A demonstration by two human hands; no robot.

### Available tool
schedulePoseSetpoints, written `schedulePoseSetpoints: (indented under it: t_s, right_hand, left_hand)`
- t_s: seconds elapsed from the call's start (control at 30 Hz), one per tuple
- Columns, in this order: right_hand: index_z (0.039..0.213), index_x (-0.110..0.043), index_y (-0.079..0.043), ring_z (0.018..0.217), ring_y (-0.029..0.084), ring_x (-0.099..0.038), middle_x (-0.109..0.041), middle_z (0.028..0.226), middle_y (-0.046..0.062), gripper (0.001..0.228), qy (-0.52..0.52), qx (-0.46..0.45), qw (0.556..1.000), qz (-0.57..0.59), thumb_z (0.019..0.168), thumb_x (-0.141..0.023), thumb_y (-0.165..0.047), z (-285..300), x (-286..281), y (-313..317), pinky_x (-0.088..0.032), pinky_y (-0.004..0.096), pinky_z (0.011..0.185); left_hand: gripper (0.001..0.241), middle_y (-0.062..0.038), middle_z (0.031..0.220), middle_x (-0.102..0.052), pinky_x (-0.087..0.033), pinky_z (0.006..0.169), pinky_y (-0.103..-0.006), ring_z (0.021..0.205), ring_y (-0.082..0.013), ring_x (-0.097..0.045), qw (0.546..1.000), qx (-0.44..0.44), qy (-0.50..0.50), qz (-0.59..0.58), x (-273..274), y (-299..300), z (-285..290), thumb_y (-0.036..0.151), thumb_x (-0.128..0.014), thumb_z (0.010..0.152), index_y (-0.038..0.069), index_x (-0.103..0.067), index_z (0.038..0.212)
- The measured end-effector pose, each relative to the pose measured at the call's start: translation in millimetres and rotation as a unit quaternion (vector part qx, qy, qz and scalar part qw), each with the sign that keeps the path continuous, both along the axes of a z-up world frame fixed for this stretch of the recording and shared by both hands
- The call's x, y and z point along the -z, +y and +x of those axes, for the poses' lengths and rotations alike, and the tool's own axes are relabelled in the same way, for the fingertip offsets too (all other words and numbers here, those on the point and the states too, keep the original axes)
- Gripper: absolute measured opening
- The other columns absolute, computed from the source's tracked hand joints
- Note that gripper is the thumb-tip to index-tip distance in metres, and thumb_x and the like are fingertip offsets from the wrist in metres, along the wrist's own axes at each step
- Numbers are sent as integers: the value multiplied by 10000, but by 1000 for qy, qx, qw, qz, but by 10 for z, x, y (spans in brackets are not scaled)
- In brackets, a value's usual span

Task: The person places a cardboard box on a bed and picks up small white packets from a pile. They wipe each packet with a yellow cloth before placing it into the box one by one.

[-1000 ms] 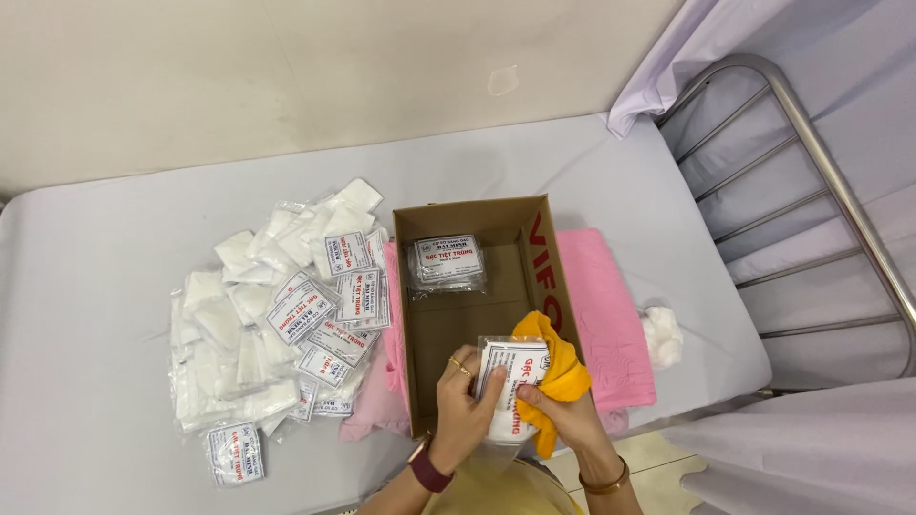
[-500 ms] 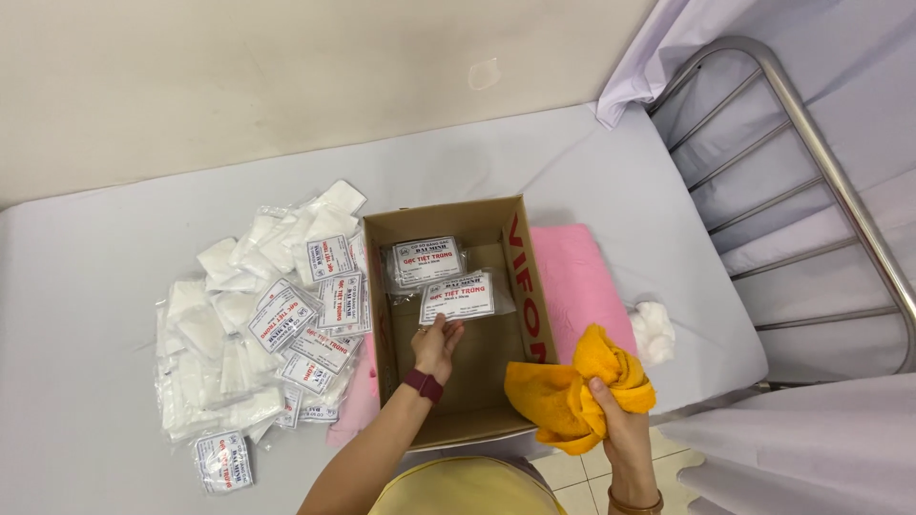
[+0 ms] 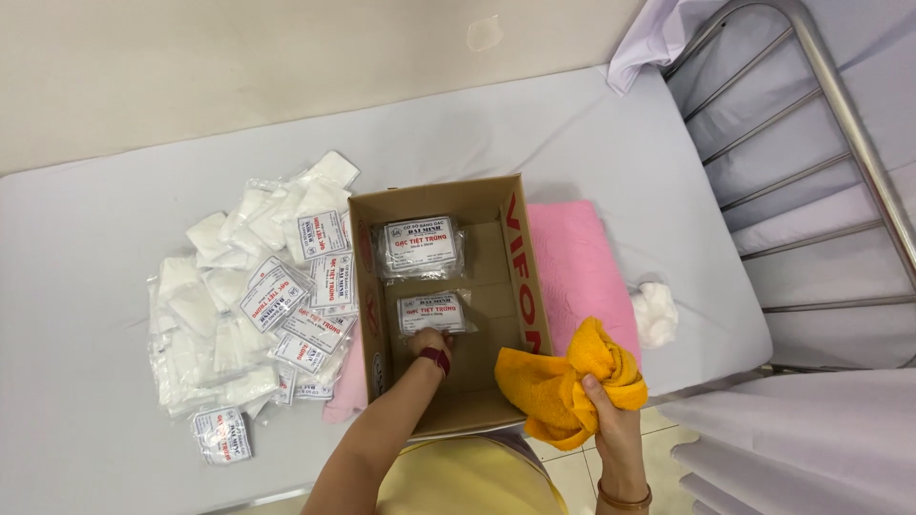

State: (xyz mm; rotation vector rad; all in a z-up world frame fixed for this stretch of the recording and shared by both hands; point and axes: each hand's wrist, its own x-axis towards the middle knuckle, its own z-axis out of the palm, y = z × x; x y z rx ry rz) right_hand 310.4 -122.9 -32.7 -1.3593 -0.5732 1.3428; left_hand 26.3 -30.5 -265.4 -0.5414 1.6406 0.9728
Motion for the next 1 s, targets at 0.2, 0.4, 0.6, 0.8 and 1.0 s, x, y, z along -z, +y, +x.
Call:
schedulePoseSetpoints:
  t_s: [0.2,0.4,0.6,0.8,1.0]
  right_hand:
    - [1424,-494,-10,1180,199,-624,-624,1301,99,564,-2,-14,1000,17,913,-711,-112,-15,-27,53,-531,375,995]
    - [1428,-495,-24,1182,189,-621,-622,1307,82,570,-6,-9,1000,2,908,-705,-123,-14,4,60,-529,372,999]
    - [1431,-496,-18,1167,189,-624,-624,1294,89,566,-10,-2,1000,-4,912,-700,-115,18,69,37,-535,366,980]
    - [1436,-500,-3,1170,180,-619,-619,1305,91,540,-33,-8,999,12,938,-688,-102,-55,-10,62,-529,352,986]
    - [1430,-502,-20,1169,175,-625,-620,1307,86,530,-33,5,999,0,934,-674,-93,-60,21,92,-533,351,983]
  left_hand:
    - [238,-126,1064,-637,-631,721,-337,793,-209,-646,994,-90,-46,43,502,152,-368,119,-484,1056,27,-588,1250]
    - [201,-106,1062,-604,-631,780,-381,803,-201,-616,993,-106,-57,15,487,286,-200,174,-526,1056,54,-562,1212]
    - [240,-97,1052,-664,-620,821,-284,813,-179,-654,978,-201,-48,7,1007,288,-294,134,-533,1017,10,-628,1199]
    - [258,-85,1158,-594,-561,961,-313,1048,-223,-587,979,-155,-90,96,598,447,-312,76,-603,970,27,-592,1223]
    - [344,-129,1187,-566,-553,910,-309,1036,-244,-594,983,-155,-76,54,150,673,-283,34,-658,952,-16,-567,1280]
